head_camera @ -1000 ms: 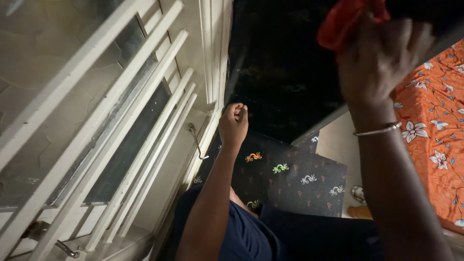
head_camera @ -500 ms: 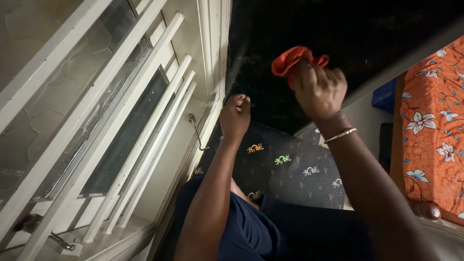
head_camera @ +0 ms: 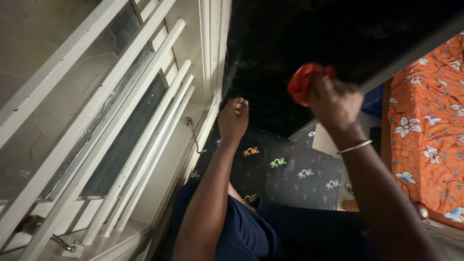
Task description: The person wipes a dark patterned surface with a red cloth, then sprays a cleaning solution from a white bottle and continues wiping. They sit on the floor to clean the lower sections of the furniture, folding the cloth to use a clean side.
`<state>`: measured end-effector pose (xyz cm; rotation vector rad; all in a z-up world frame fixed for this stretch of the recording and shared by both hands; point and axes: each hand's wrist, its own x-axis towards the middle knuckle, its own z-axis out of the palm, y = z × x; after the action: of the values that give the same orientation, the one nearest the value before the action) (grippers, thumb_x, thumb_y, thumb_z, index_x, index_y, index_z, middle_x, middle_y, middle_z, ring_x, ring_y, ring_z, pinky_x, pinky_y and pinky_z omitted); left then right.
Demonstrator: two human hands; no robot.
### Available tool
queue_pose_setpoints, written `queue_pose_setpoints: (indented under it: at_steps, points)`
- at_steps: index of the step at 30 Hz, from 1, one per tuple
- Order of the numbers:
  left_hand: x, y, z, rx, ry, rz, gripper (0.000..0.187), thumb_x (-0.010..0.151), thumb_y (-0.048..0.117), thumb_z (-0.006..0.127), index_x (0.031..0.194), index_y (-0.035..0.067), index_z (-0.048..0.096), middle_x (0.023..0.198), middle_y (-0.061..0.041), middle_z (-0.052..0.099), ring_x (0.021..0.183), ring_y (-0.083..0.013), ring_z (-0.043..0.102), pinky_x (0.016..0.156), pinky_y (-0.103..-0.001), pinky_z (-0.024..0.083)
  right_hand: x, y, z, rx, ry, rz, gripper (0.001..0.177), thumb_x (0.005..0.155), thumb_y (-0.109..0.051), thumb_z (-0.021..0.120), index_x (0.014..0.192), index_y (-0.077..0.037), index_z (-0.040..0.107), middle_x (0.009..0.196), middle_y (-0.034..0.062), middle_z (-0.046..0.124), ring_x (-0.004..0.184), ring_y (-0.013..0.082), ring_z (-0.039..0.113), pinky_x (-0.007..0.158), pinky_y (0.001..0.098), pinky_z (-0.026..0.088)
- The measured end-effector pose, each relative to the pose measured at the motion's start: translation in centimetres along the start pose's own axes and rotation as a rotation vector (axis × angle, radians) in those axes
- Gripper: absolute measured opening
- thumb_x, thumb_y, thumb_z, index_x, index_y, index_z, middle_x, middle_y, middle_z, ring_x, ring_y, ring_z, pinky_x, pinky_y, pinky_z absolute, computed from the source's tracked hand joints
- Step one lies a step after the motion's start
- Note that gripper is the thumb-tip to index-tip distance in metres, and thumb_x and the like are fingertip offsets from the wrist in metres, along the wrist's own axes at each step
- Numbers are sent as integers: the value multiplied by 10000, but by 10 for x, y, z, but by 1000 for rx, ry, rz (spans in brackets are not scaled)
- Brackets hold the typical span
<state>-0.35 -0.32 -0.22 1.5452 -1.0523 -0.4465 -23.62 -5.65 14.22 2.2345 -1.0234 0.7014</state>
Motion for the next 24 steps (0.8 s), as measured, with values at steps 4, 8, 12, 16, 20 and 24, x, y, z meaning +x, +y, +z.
queue_pose_setpoints:
  at_steps: [4, 8, 12, 16, 20, 24]
  points:
    - [-1, -5, 5, 27, -45, -43, 241, 960, 300, 679, 1068, 88, 719, 904, -58, 786, 741, -200, 758, 679, -332, 583, 24, 37, -33, 137, 340, -31, 80, 1064, -47, 658, 1109, -67, 721, 974, 32, 739, 797, 161, 735, 671, 291, 590]
    - [-2, -9, 7, 55, -53, -22, 249, 976, 318, 671, 1080, 96, 715, 915, -51, 786, 758, -193, 761, 696, -329, 588, 47, 84, -62, -145, 462, -5, 224, 991, -76, 711, 1214, -79, 730, 1115, 82, 710, 851, 209, 742, 662, 326, 577]
    - [-3, -14, 11, 102, -77, -25, 259, 970, 326, 675, 1084, 97, 717, 925, -54, 783, 751, -201, 762, 689, -338, 584, 56, 96, -74, -140, 519, 67, 345, 995, -53, 665, 1335, -99, 703, 1290, 120, 673, 1037, 283, 755, 780, 389, 621]
    - [-4, -23, 16, 143, -83, 9, 263, 968, 333, 683, 1087, 103, 729, 951, -59, 780, 778, -208, 759, 709, -349, 587, 54, 66, -61, -143, 563, 39, 338, 992, -159, 729, 1290, -23, 648, 1341, 196, 624, 1139, 426, 689, 921, 455, 650]
    - [-6, -29, 16, 196, -94, 44, 263, 978, 347, 677, 1106, 125, 733, 960, -43, 788, 802, -188, 763, 744, -335, 599, 40, 46, -51, -59, 466, 117, 359, 892, -112, 736, 1242, -37, 726, 1231, 216, 676, 898, 352, 710, 721, 412, 594]
    - [-10, -26, 15, 208, -117, -43, 274, 953, 347, 684, 1104, 124, 737, 974, -50, 780, 813, -213, 754, 757, -359, 593, 20, 26, -47, -32, 344, 123, 347, 855, -21, 727, 1199, -67, 743, 1074, 104, 671, 782, 255, 674, 654, 369, 558]
